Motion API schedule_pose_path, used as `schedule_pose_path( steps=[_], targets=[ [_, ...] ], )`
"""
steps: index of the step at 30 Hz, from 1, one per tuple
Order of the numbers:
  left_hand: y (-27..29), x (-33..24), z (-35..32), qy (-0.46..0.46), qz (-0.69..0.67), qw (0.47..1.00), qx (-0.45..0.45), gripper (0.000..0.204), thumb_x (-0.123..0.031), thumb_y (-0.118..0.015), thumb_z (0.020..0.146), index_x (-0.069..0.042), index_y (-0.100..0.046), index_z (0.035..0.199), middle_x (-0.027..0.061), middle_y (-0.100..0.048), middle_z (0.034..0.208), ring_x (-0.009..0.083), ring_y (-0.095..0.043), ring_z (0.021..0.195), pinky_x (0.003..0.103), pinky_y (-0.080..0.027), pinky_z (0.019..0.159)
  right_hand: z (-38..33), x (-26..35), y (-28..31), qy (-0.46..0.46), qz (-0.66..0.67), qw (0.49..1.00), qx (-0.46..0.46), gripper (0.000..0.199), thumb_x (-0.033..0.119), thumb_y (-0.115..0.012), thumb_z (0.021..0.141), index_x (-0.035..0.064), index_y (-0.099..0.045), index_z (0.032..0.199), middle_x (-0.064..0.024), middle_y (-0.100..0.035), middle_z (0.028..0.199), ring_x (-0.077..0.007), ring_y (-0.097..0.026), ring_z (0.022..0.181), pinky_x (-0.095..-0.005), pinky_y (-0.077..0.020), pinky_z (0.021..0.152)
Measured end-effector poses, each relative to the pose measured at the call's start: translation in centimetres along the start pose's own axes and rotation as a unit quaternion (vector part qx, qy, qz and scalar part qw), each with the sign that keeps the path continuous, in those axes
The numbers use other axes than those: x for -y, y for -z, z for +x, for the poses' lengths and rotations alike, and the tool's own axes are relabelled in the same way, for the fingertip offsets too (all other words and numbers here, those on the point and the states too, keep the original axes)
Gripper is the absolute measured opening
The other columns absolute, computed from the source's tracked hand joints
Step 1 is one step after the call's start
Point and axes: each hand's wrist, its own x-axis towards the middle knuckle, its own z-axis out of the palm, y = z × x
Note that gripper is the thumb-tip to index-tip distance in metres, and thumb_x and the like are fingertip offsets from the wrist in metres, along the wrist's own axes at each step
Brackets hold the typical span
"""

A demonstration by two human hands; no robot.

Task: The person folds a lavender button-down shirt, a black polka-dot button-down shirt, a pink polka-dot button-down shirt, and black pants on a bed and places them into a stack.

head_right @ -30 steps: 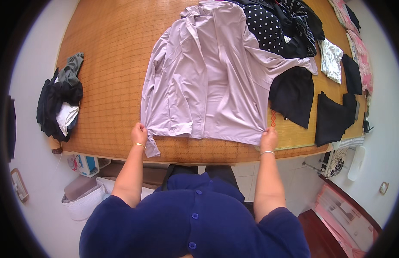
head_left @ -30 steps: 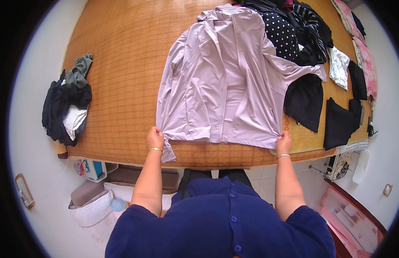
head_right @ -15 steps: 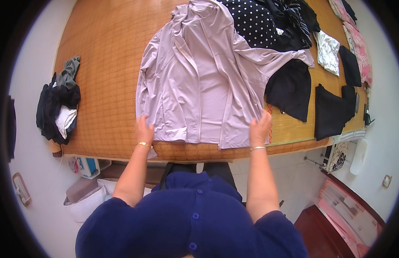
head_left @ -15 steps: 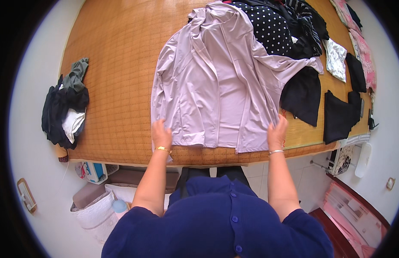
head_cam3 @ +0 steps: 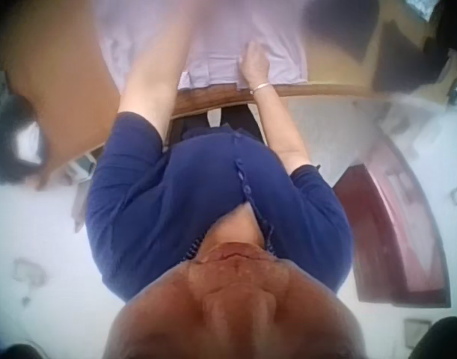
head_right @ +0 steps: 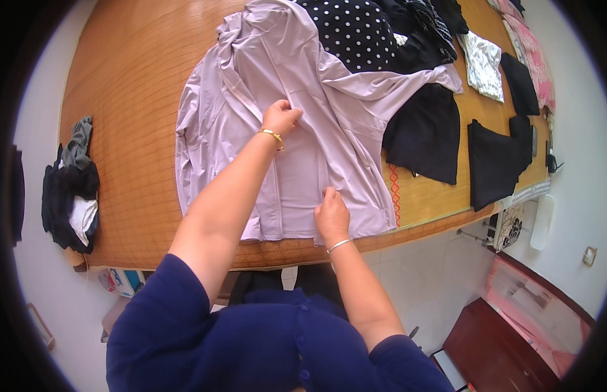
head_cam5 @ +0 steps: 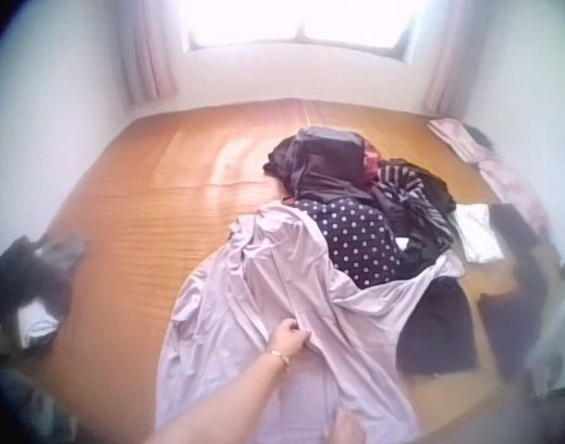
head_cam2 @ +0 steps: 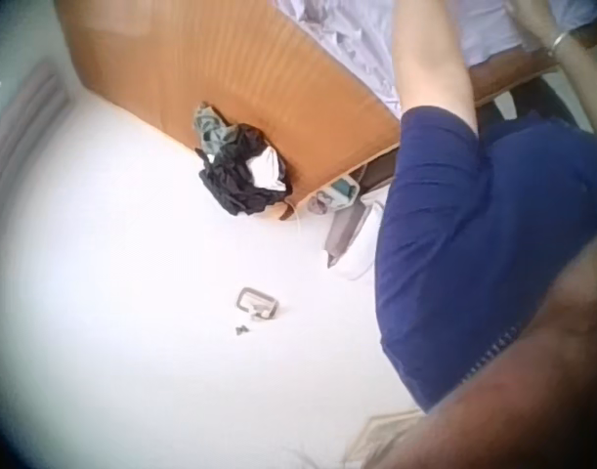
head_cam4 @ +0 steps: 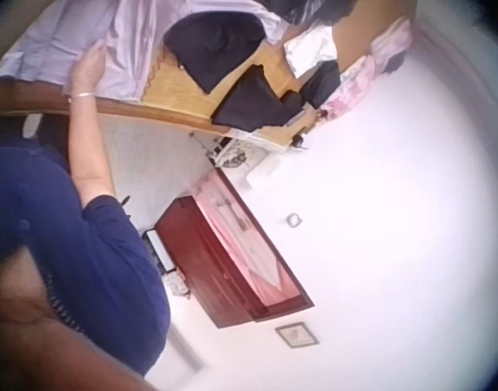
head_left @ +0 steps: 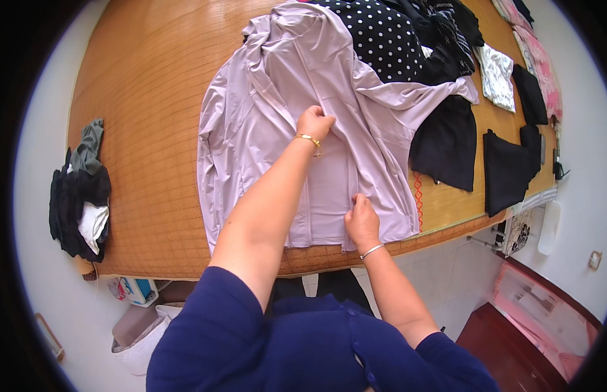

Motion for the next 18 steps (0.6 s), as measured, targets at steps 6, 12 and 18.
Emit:
schedule_pose_path(
  steps=[6, 12, 18],
  targets=[
    [3.9, -2.8, -1.9, -0.148, 0.092, 0.976, -0.129, 0.026, -0.017, -0.066, 0.075, -0.003, -0.062, 0.096, 0.0067, -0.064, 0.074, 0.0143, -0.06, 0.062, 0.028, -0.049, 0.059, -2.3, 4.4, 1.3, 0.072, 0.086, 0.991, 0.07, 0.027, 0.006, -0.055, 0.076, 0.0033, -0.052, 0.102, -0.0168, -0.06, 0.093, -0.0343, -0.06, 0.083, -0.0424, -0.0493, 0.073],
    [4.5, -1.2, -0.8, -0.133, 0.232, 0.95, -0.164, 0.029, -0.015, -0.065, 0.075, -0.009, -0.06, 0.102, 0.0093, -0.063, 0.091, 0.0273, -0.061, 0.086, 0.038, -0.048, 0.077, 2.9, 3.2, 3.1, 0.006, 0.196, 0.975, 0.101, 0.024, 0.014, -0.06, 0.079, 0.0042, -0.057, 0.102, -0.0148, -0.063, 0.093, -0.0287, -0.062, 0.085, -0.0359, -0.0499, 0.074],
    [0.6, -8.4, 0.6, -0.348, 0.28, 0.892, -0.073, 0.029, -0.011, -0.065, 0.075, -0.013, -0.058, 0.103, 0.0075, -0.06, 0.091, 0.0249, -0.061, 0.085, 0.038, -0.049, 0.073, 17.2, -8.4, 13.9, -0.208, 0.519, 0.817, -0.143, 0.015, 0.005, -0.055, 0.088, 0.0045, -0.057, 0.103, -0.0018, -0.059, 0.078, -0.0077, -0.058, 0.065, -0.0183, -0.0445, 0.051]
  ],
)
